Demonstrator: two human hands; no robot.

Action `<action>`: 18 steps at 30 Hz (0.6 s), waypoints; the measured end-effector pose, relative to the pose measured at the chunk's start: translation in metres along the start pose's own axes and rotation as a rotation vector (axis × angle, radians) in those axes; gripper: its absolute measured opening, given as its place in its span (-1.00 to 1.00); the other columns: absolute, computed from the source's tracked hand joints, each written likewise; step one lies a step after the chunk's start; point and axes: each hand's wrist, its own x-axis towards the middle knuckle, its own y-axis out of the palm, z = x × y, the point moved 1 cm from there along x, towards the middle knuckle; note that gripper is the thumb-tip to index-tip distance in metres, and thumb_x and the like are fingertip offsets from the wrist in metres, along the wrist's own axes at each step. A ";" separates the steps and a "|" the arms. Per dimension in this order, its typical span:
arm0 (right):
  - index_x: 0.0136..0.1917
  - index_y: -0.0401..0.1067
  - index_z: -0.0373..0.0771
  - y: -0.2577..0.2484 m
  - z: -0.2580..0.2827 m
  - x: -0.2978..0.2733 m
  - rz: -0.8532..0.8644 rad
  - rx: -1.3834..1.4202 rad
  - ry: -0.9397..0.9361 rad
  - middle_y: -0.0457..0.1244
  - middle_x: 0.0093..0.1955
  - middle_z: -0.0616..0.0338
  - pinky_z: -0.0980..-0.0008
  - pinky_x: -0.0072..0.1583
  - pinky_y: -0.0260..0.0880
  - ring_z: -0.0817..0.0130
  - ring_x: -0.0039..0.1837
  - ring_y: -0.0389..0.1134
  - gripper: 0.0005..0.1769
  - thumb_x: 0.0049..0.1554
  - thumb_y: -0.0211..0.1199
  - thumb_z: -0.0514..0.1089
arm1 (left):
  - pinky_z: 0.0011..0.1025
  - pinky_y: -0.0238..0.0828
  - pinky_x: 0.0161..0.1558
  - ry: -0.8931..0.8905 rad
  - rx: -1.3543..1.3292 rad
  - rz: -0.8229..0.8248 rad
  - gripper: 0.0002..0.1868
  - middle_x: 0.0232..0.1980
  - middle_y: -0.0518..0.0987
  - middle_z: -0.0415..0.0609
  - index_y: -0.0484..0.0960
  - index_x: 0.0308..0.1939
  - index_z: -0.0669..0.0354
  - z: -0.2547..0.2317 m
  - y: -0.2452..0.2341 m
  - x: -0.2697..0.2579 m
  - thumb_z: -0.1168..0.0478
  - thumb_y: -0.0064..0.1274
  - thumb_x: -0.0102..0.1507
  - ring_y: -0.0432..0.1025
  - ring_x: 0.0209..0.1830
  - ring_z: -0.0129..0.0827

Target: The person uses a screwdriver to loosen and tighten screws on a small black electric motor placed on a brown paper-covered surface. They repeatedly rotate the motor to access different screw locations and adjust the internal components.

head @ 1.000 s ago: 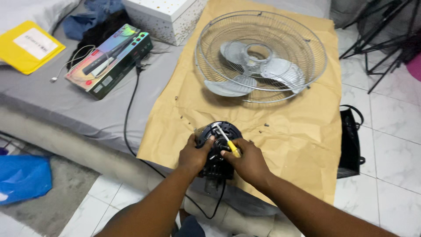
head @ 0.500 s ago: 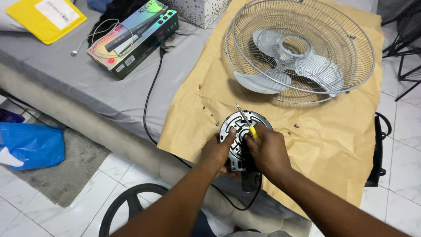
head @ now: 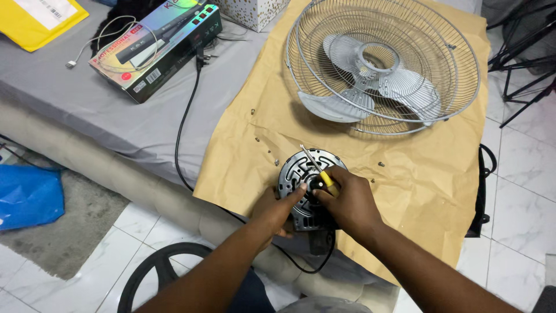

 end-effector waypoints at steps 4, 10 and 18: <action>0.11 0.42 -0.30 -0.010 -0.002 -0.008 -0.007 0.091 0.027 0.42 -0.16 0.12 0.32 -0.06 0.46 0.33 -0.13 0.47 -0.60 -0.01 0.38 -0.26 | 0.04 0.58 -0.09 -0.009 0.070 -0.090 -0.04 0.28 0.49 0.12 0.26 0.39 0.17 0.009 -0.007 0.000 -0.15 0.32 0.04 0.47 0.22 0.00; 0.19 0.45 -0.17 -0.038 0.025 -0.024 0.068 0.290 0.177 0.36 -0.26 0.16 0.38 -0.25 0.34 0.42 -0.30 0.34 -0.67 0.15 0.32 -0.17 | -0.21 0.46 0.10 0.589 0.428 -0.655 -0.35 0.15 0.60 0.19 0.50 0.23 0.31 -0.015 -0.018 -0.006 -0.05 0.25 0.21 0.51 0.12 -0.12; 0.10 0.50 -0.19 -0.060 0.074 -0.036 0.308 0.635 0.313 0.33 -0.31 0.24 0.47 -0.37 0.26 0.51 -0.43 0.23 -0.71 0.19 0.18 -0.02 | -0.26 0.59 -0.13 0.359 -0.448 0.224 -0.52 -0.11 0.68 0.14 0.57 -0.03 0.32 -0.107 0.031 -0.035 -0.05 -0.24 0.41 0.60 -0.17 -0.24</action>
